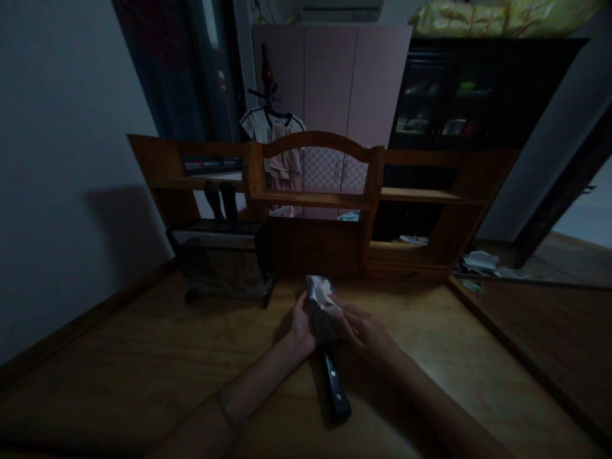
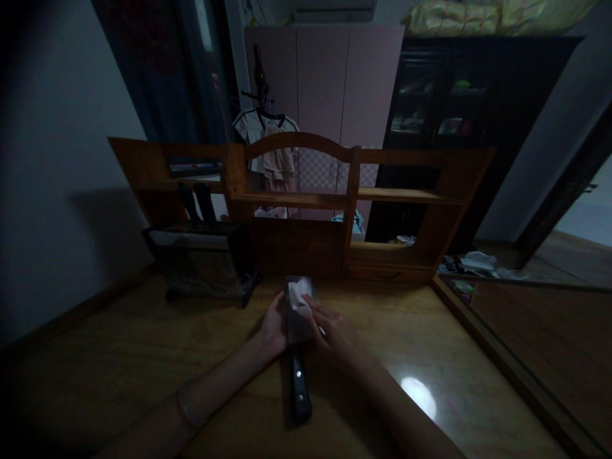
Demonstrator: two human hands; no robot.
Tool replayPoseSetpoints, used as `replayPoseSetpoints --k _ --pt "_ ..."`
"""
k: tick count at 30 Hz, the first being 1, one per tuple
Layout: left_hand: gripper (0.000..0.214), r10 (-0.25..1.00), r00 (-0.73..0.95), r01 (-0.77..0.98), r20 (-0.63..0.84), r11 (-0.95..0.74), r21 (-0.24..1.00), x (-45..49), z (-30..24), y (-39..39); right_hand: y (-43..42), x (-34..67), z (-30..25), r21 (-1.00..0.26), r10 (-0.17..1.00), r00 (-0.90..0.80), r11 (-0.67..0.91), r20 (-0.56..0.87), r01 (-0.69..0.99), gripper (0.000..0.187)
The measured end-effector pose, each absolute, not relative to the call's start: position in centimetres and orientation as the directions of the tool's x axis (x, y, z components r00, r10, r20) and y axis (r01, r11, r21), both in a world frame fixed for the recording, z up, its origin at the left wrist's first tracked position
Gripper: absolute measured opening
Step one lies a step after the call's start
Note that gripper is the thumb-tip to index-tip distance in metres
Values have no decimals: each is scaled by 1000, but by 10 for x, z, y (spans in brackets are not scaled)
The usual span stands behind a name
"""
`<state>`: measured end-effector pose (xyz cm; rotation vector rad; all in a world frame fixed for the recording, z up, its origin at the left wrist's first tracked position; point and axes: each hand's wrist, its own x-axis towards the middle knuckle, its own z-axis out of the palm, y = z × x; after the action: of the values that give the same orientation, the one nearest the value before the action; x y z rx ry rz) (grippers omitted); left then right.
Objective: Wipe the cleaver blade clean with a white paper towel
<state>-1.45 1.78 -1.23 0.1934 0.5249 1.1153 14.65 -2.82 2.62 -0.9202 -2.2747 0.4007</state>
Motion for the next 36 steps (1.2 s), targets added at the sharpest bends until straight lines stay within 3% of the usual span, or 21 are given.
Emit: replayPoseSetpoints --k 6,12,21,26,29,34,36 --pt "48 863 407 -758 -299 502 417 -10 -9 18 -29 132 16 -412 644 -657 762 393 500 40" --pt "53 852 509 -760 -119 510 404 -12 -7 10 -15 150 12 -344 679 -612 733 405 586 41" --pt "63 841 538 -732 -58 500 462 -11 0 2 10 172 -10 -392 807 -363 556 466 733 44" --pt "60 824 565 -709 -37 507 490 -9 11 -3 18 181 -17 -458 816 -213 494 538 739 46" --pt "54 840 538 -701 -71 493 515 -9 10 0 18 184 -15 -490 803 -145 484 579 725 46" --pt "43 870 395 -636 -294 490 596 -7 -7 12 16 183 -9 -502 779 -127 510 614 698 43" --pt "43 927 280 -635 -250 374 676 -6 -15 16 16 182 -10 -505 778 -123 509 616 697 43"
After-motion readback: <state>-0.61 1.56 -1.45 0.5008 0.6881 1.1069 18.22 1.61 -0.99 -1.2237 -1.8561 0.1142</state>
